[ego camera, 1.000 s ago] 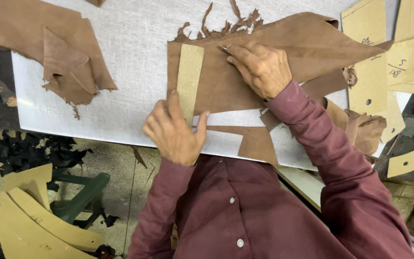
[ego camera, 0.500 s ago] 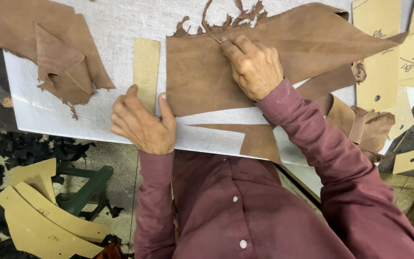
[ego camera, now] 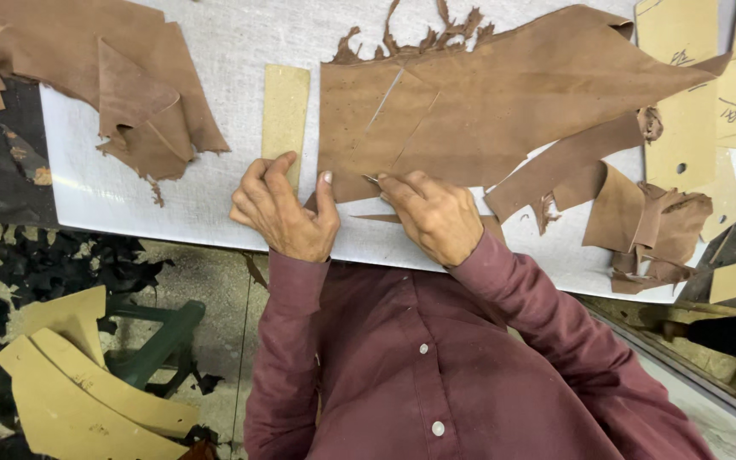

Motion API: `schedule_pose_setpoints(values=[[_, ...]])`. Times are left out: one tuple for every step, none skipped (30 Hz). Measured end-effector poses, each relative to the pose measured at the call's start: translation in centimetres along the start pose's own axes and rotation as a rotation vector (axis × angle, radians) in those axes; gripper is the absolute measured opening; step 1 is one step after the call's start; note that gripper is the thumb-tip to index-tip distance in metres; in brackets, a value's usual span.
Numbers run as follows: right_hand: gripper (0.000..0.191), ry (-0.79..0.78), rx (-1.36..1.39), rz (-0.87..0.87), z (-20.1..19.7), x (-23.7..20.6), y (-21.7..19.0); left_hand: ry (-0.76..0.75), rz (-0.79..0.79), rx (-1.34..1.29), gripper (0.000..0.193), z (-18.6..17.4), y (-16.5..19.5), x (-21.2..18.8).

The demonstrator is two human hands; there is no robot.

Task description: The person uses a utility knife to cut brown leather pieces along the edges of cardboard templates on a white worktable. They repeatedly position templates, cut around them, remove the cut leather pieces, and set them aside while handling additional templates and leather scraps.

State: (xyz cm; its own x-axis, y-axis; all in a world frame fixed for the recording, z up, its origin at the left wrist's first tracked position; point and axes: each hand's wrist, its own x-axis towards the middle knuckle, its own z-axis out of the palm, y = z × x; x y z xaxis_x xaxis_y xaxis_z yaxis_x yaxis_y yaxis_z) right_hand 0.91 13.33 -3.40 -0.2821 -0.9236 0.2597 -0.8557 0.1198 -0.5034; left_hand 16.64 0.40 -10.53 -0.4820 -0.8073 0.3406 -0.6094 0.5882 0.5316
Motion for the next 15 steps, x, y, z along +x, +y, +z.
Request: schedule_pose_setpoints(values=[[0.029, -0.005, 0.011, 0.001, 0.7, 0.0, -0.5, -0.019, -0.004, -0.009, 0.049, -0.1, 0.0, 0.0], [0.03, -0.023, 0.013, 0.0, 1.3, 0.1, -0.7, -0.018, -0.005, -0.004, 0.049, -0.1, 0.0, 0.0], [0.03, -0.035, 0.012, -0.005, 1.6, 0.3, -0.7, -0.013, -0.001, -0.001, 0.048, -0.1, -0.1, 0.1], [0.03, -0.044, 0.01, -0.008, 1.8, 0.5, -0.7, -0.008, 0.005, 0.002, 0.048, 0.0, -0.2, 0.1], [0.034, -0.063, -0.03, -0.02, 1.9, 0.6, -0.8, -0.006, 0.009, -0.002, 0.047, 0.0, -0.2, 0.0], [0.038, -0.082, -0.071, -0.036, 1.9, 0.8, -0.8, 0.0, 0.012, -0.007, 0.046, 0.1, -0.3, 0.0], [0.042, -0.106, -0.109, -0.053, 2.0, 0.9, -0.9, 0.005, 0.009, -0.009, 0.046, 0.2, -0.4, -0.1], [0.043, -0.119, -0.155, -0.059, 2.2, 0.9, -1.0, 0.003, 0.011, 0.005, 0.044, 0.2, -0.5, -0.1], [0.043, -0.131, -0.199, -0.063, 2.5, 0.9, -1.2, 0.0, 0.014, 0.021, 0.043, 0.3, -0.5, -0.2], [0.044, -0.139, -0.243, -0.065, 2.9, 0.8, -1.4, -0.005, 0.022, 0.037, 0.042, 0.4, -0.6, -0.2], [0.044, -0.137, -0.258, -0.068, 3.2, 0.6, -1.5, -0.009, 0.023, 0.043, 0.041, 0.5, -0.6, -0.2], [0.044, -0.132, -0.277, -0.069, 3.5, 0.4, -1.6, -0.012, 0.029, 0.045, 0.039, 0.6, -0.6, -0.2], [0.044, -0.122, -0.303, -0.068, 3.5, 0.1, -1.7, -0.011, 0.041, 0.041, 0.037, 0.6, -0.6, -0.2], [0.045, -0.142, -0.319, -0.074, 3.4, -0.2, -1.6, -0.005, 0.046, 0.039, 0.037, 0.7, -0.6, -0.2], [0.046, -0.162, -0.332, -0.078, 3.0, -0.7, -1.6, -0.002, 0.05, 0.039, 0.036, 0.7, -0.6, -0.2]])
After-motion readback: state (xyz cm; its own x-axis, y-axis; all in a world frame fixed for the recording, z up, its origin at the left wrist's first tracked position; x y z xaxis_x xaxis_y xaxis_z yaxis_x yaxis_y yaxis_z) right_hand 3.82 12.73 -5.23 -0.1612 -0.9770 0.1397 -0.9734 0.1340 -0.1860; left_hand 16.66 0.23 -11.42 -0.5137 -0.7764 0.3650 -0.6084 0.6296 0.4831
